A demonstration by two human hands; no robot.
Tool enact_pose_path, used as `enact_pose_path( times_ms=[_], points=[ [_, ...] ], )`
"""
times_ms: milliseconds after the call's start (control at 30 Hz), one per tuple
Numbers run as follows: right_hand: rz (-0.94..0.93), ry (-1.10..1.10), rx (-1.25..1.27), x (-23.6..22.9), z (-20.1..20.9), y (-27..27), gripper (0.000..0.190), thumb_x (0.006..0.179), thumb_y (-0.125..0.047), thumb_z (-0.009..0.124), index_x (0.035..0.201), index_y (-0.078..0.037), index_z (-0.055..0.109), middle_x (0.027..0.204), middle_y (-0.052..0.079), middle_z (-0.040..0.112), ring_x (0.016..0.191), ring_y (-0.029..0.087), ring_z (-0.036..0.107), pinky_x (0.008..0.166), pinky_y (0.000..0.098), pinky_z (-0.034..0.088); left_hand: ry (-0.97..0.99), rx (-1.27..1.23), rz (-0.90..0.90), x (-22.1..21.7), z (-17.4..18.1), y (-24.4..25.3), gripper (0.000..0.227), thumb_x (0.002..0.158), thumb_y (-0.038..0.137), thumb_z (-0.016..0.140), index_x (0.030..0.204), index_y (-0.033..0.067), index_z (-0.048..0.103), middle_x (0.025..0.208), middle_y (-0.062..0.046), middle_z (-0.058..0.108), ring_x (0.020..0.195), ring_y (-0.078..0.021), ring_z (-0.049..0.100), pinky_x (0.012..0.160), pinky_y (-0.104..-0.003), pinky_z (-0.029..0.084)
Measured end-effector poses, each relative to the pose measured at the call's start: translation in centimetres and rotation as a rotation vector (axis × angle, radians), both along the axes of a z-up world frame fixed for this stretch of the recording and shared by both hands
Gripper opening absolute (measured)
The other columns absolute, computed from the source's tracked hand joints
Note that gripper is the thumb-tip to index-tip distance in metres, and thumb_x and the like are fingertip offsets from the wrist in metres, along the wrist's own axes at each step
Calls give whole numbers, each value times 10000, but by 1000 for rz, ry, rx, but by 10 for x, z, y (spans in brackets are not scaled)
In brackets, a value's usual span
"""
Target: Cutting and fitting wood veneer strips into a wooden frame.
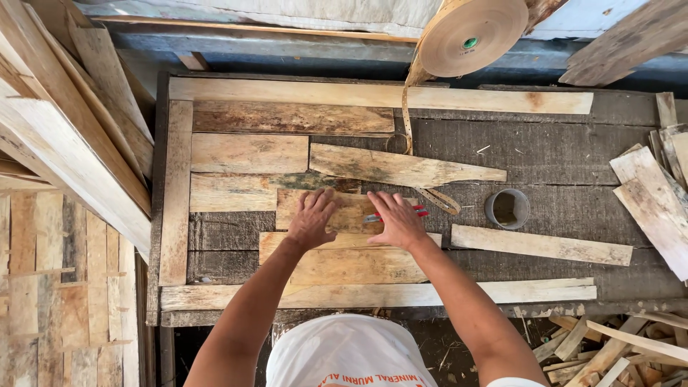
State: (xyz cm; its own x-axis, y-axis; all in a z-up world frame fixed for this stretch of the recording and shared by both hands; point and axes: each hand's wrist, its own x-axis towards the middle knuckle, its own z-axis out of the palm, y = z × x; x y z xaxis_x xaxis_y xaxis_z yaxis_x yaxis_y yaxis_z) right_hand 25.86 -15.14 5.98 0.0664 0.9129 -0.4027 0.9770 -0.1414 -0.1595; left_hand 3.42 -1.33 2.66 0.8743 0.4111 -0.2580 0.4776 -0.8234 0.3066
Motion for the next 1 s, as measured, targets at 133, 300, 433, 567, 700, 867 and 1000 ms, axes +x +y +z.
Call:
enact_pose_path(
  times_ms=[133, 300, 433, 567, 700, 867, 1000],
  points=[
    [-39, -26, 125, 2, -6, 2, 1384, 568, -627, 944, 1609, -83, 213, 1530, 148, 397, 1297, 328, 461, 1161, 451, 392, -11, -8, 15, 7, 2, 7, 994, 694, 455, 864, 1524, 201, 381, 1609, -116, 313, 1528, -323, 221, 1246, -590, 152],
    [-101, 18, 137, 22, -15, 25, 1294, 549, -504, 973, 1538, -37, 283, 1487, 165, 412, 1290, 332, 462, 1166, 442, 391, -92, 4, 60, 27, -17, 21, 1002, 735, 431, 858, 1563, 206, 341, 1657, -108, 233, 1566, -335, 146, 1249, -606, 132],
    [-161, 57, 159, 38, -8, 42, 1221, 582, -485, 963, 1528, -56, 322, 1457, 142, 443, 1278, 339, 473, 1129, 459, 424, -12, -58, 141, 46, 7, 35, 1010, 755, 406, 854, 1587, 267, 299, 1706, -92, 125, 1582, -321, 82, 1256, -607, 100],
    [-177, 77, 186, 53, -11, 59, 1225, 580, -468, 963, 1535, -49, 320, 1462, 137, 439, 1270, 342, 481, 1115, 467, 435, -19, 37, 155, 50, -25, 52, 971, 829, 364, 808, 1613, 256, 247, 1723, -119, 69, 1588, -325, 63, 1262, -598, 93],
    [-167, 59, 213, 67, -21, 73, 1253, 589, -497, 960, 1551, -43, 298, 1487, 148, 421, 1292, 360, 475, 1113, 483, 434, 38, 24, 185, 55, -24, 62, 890, 906, 337, 737, 1628, 269, 221, 1726, -124, 43, 1599, -319, 45, 1276, -597, 74],
    [-171, 23, 99, 79, -43, 88, 1327, 589, -581, 947, 1575, -54, 232, 1500, 168, 387, 1284, 366, 468, 1129, 487, 420, 103, 25, 177, 60, -38, 71, 843, 970, 334, 645, 1651, 245, 155, 1720, -134, -1, 1579, -323, 5, 1248, -613, 37],
    [-174, 11, 72, 82, -50, 94, 1360, 590, -600, 935, 1594, -37, 212, 1537, 163, 364, 1281, 350, 481, 1142, 467, 432, 108, -43, 220, 60, -34, 75, 775, 1001, 362, 603, 1642, 253, 181, 1728, -123, -12, 1592, -324, -15, 1259, -605, 25]
  ],
)
